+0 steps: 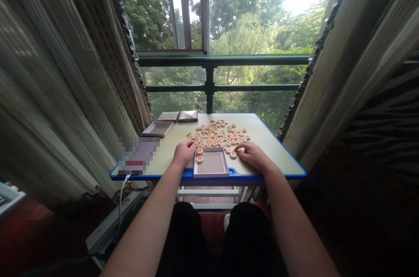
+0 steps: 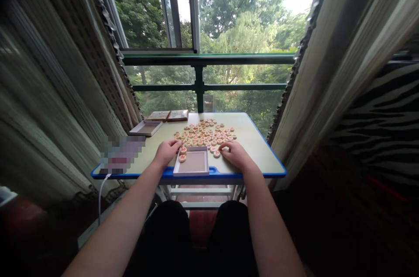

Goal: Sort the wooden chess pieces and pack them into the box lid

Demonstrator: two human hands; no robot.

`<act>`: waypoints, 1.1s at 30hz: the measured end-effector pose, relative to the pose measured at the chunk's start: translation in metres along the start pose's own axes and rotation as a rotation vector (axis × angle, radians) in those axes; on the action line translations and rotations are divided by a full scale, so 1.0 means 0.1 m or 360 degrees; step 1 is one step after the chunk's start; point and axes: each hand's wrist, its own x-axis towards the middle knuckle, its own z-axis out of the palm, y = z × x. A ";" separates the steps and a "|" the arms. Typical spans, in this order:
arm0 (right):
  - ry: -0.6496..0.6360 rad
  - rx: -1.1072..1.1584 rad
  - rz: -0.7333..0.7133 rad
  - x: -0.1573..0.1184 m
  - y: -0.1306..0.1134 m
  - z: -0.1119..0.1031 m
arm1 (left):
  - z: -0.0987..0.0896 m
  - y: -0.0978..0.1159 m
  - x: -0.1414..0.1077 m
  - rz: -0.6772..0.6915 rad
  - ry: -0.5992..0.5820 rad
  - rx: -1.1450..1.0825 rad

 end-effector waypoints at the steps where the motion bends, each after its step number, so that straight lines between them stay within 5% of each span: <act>1: 0.0015 -0.0008 0.0029 0.00 -0.01 0.00 | 0.00 0.00 0.00 0.0009 -0.0008 0.0019; 23: 0.0072 -0.0076 0.0230 0.03 -0.01 0.01 | 0.03 0.09 0.10 -0.0190 0.0119 0.0121; 33: 0.0004 -0.0008 0.0097 -0.01 0.02 -0.01 | 0.04 0.12 0.11 -0.0211 0.0114 0.0044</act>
